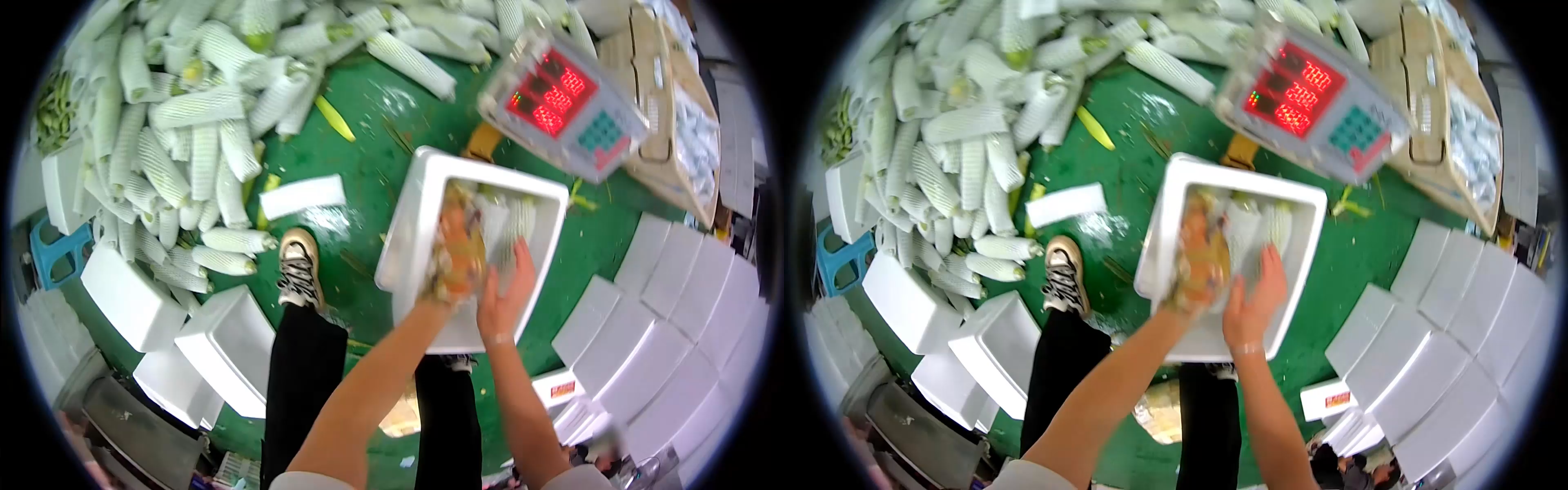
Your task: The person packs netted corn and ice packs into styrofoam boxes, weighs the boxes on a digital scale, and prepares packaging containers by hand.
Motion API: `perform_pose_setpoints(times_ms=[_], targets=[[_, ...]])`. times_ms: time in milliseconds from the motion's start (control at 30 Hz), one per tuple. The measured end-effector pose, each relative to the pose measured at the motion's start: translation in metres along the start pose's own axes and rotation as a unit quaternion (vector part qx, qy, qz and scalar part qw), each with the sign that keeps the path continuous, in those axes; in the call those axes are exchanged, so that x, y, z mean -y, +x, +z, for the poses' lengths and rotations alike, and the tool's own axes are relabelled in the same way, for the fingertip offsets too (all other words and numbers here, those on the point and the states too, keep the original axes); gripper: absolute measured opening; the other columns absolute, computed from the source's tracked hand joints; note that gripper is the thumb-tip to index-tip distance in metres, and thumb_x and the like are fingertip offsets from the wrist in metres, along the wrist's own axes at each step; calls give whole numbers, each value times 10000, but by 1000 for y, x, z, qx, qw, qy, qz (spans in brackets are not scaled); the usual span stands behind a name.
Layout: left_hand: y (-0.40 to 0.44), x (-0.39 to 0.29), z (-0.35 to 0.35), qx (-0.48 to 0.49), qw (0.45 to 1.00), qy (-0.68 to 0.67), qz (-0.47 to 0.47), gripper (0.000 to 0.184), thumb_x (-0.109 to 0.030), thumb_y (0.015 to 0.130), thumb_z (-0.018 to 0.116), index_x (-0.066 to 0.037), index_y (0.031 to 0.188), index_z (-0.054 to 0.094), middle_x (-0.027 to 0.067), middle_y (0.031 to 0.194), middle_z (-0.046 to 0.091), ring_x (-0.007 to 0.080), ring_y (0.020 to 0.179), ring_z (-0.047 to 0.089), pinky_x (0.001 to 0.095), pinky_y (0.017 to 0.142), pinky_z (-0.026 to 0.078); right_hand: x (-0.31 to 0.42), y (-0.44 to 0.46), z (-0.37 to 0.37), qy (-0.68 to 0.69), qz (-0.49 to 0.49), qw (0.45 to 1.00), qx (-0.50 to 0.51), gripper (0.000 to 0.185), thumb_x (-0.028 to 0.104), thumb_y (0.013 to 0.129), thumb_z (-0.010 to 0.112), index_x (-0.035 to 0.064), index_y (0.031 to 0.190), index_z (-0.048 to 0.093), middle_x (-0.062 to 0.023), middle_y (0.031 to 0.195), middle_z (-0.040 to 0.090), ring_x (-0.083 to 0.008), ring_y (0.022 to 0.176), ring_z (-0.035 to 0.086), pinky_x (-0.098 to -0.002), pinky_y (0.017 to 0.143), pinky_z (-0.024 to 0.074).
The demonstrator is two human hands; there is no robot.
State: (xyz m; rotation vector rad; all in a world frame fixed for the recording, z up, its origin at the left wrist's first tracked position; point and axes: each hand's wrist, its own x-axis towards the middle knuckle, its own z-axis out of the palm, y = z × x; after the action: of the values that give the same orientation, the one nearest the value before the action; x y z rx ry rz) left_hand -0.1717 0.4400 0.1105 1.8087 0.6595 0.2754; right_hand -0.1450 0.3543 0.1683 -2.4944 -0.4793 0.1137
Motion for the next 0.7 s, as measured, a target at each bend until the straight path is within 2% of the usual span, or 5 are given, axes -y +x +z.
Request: perform_pose_setpoints(times_ms=[100,267,367,433,700], targets=[[3,-57,-115,40,981,55,181,445,-140,832,523,-2,1248,449,147,1187,526,273,1074,518,375,931,395,78,-13,-10,91,61,994,-2,360,-6,805,518,-27,1163,482,-172,1132,531,-303,1058,486,-380,943,348],[-44,84,-287,-147,952,-64,-262,281,-89,790,625,-21,1058,572,110,1083,590,240,972,572,266,784,466,183,6,138,226,44,960,159,208,-27,793,551,13,997,543,-153,928,576,-304,921,564,-379,829,434],[-60,200,-362,-62,845,340,-408,492,-254,751,690,11,1126,514,210,1024,580,374,916,577,350,749,493,193,7,296,51,-149,950,271,441,0,749,535,44,1184,482,-156,1080,521,-313,1003,489,-390,864,407],[-76,269,-379,-77,829,474,-288,280,-220,849,546,-107,1105,540,108,952,568,245,808,594,343,687,535,191,11,363,-90,-271,923,259,502,27,727,551,67,1221,472,-137,1008,518,-288,976,488,-388,848,397],[-88,238,-360,-170,923,-179,-294,443,-210,875,619,-16,1239,457,122,1129,550,189,993,528,308,813,445,240,-17,291,118,-157,926,323,495,53,775,611,114,1245,468,-131,951,544,-325,869,576,-393,709,498]])
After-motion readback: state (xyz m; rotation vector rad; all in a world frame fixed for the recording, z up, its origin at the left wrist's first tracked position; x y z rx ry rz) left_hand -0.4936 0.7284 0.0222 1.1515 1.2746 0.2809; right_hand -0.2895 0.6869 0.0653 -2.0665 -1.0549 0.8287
